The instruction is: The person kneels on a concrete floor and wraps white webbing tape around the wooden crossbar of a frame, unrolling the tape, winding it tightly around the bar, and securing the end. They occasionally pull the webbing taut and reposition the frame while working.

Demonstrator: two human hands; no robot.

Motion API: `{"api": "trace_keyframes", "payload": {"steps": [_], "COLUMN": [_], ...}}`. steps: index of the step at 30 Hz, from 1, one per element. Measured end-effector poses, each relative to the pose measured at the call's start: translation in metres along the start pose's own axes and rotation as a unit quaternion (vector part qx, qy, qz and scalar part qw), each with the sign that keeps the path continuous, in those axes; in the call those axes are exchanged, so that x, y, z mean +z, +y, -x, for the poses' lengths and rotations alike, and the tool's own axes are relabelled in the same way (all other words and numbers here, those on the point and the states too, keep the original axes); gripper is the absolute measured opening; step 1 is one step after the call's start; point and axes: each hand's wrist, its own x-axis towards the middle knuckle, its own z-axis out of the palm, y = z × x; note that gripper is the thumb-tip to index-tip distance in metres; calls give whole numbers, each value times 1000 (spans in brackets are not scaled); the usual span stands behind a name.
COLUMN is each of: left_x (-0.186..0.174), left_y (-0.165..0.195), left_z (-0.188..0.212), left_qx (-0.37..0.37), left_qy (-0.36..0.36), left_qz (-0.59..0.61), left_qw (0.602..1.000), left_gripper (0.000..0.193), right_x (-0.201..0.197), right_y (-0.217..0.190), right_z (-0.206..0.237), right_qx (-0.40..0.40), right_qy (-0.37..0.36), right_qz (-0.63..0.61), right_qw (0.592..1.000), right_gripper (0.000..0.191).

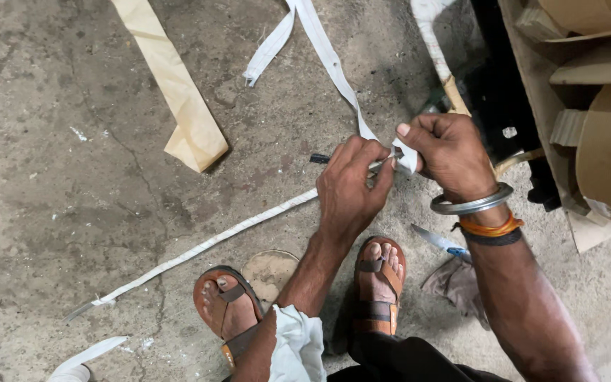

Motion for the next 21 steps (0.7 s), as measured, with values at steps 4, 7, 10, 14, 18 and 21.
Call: {"api": "trace_keyframes", "payload": {"steps": [4,7,10,14,18,21], "left_x": [-8,-11,-11,-2,10,18], "left_y": [-7,-10,-9,-2,4,6], "left_z": [-13,-22,-27,-25,-15,-11], "left_qx": [-35,7,-16,20,23,13], "left_qy": [-70,-82,-115,-96,-124,-114], "left_qz": [-1,-19,-34,-113,-173,-179], "left_qw": [997,996,993,989,977,977], "left_gripper": [11,13,21,20,18,15], "right_x": [0,-1,-3,-10,-14,-14], "right_y": [-5,-4,0,3,2,-2], "right_z": [-5,-4,-3,-4,-3,-1], "right_qx": [15,47,23,18,0,-13], "right_qy": [-10,14,8,-9,-8,16], "right_qz": [-19,-12,9,-27,-65,-31], "right_qw": [1000,999,1000,999,998,999], "right_gripper": [31,29,29,36,34,34]}}
